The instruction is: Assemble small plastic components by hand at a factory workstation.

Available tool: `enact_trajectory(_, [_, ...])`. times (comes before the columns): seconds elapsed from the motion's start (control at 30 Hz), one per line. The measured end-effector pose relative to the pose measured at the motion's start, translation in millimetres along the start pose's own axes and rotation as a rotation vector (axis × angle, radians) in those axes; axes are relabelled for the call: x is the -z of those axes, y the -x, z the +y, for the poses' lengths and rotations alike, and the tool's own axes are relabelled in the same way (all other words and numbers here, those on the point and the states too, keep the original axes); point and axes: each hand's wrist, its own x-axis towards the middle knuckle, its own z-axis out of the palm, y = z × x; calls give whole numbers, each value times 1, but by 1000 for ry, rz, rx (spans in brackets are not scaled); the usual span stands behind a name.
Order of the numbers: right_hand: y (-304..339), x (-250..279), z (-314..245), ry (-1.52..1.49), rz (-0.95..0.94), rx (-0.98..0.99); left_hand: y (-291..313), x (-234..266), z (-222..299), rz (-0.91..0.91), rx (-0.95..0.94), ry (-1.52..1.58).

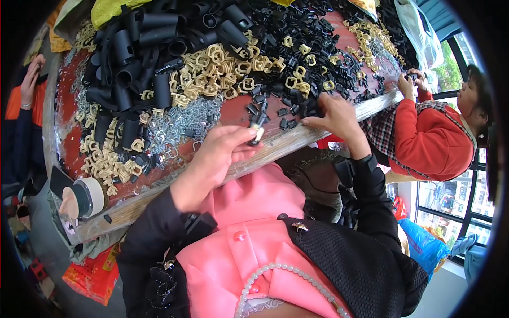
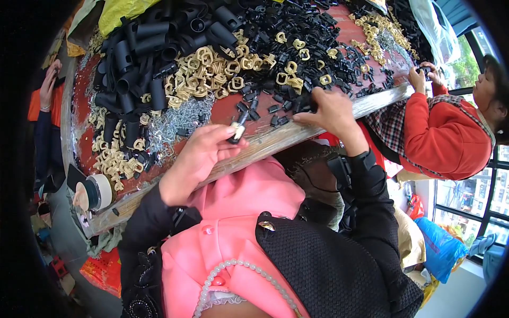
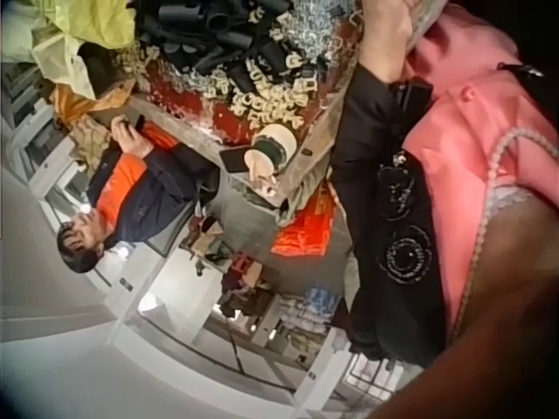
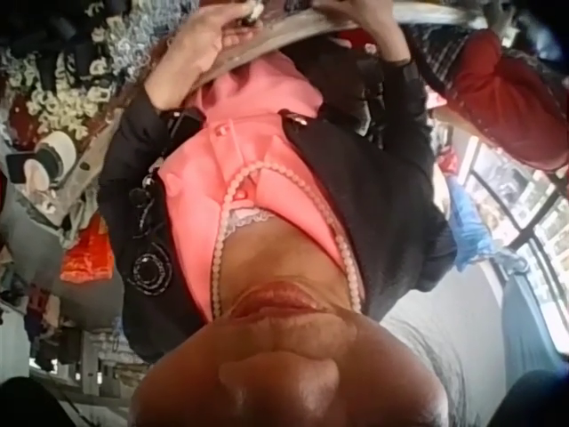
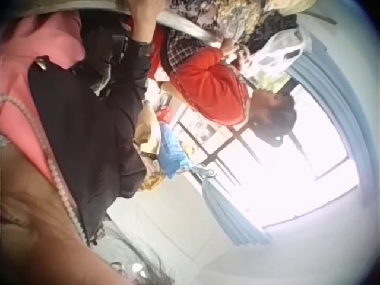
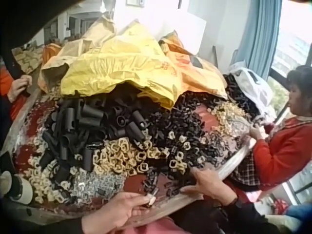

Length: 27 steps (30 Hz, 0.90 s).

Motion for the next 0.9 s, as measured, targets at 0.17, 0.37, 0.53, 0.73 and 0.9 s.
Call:
enact_trajectory(0.17, [-19, -20, -37, -363, -11, 47, -55, -17, -4, -62, 192, -30])
enact_trajectory(0.37, [-50, -33, -42, -617, 281, 160, -77, -31, -7, -60, 0, 130])
enact_trajectory(0.53, [-48, -8, -36, -817, 239, 55, -65, -18, 0, -24, -133, 196])
enact_trajectory(0.73, [-21, 6, -31, -549, 34, 177, -34, -8, 3, 64, -52, 212])
enact_trajectory(0.9, [-18, -12, -30, -433, -37, 248, -36, -8, -3, 135, 28, 223])
